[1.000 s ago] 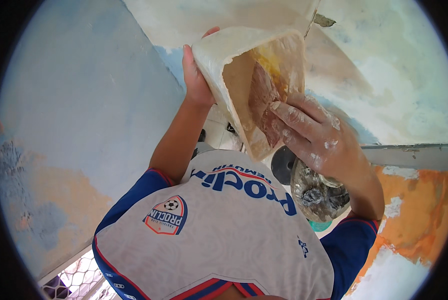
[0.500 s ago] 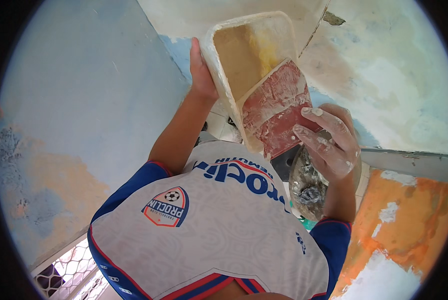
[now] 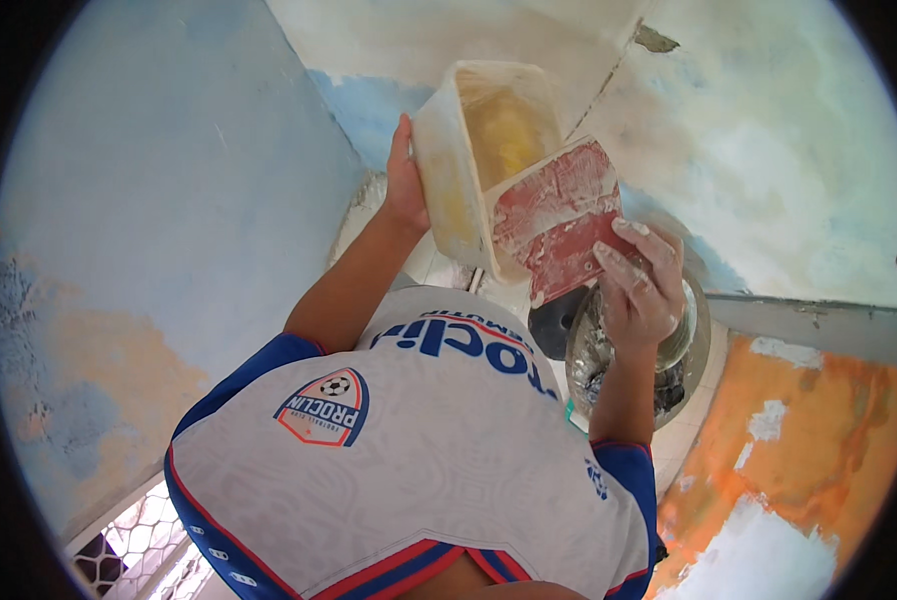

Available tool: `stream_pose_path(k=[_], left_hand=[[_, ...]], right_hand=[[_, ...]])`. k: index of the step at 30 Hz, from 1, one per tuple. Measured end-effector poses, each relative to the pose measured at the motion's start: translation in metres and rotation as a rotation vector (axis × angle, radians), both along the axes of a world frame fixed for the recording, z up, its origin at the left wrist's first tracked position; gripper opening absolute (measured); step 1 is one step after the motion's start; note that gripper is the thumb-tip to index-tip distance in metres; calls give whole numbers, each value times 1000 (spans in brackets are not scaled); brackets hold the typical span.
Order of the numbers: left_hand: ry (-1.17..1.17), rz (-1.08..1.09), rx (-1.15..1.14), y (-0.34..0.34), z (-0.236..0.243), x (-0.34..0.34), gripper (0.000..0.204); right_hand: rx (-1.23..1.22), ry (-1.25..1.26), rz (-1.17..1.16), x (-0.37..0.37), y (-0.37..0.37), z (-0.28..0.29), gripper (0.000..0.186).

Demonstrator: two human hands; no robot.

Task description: The person patches a damaged area on a ceiling by applying a white compound from a plastic container onto the surface using a red putty knife.

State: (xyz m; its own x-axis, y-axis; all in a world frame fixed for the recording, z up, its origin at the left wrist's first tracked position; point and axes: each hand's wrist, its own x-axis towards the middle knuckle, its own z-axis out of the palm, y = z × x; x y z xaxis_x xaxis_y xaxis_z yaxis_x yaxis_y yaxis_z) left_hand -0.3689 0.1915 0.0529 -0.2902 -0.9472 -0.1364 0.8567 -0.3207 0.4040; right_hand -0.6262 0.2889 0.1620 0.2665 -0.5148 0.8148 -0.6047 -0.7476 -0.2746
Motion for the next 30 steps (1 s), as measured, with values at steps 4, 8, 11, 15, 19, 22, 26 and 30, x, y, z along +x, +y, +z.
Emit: stream_pose_path(k=[4, 8, 11, 15, 19, 22, 26, 30], left_hand=[[154, 46, 53, 30, -7, 0, 78], [164, 22, 100, 45, -43, 15, 78], [123, 102, 171, 57, -45, 29, 78], [127, 224, 157, 70, -51, 57, 77], [145, 279, 184, 82, -63, 70, 74], [216, 288, 112, 82, -80, 77, 69], [241, 302, 3, 81, -78, 79, 66], [206, 293, -110, 71, -80, 98, 64]], right_hand=[[73, -192, -37, -2, 7, -26, 23], [84, -303, -85, 12, 15, -43, 21], [67, -346, -117, 25, 20, -47, 19], [39, -381, -73, 35, 17, -52, 16], [62, -457, -65, 49, 1, -52, 19], [88, -483, 30, 61, -12, -50, 20], [222, -622, 109, 81, -27, -43, 19], [270, -792, 143, 104, -50, -37, 18]])
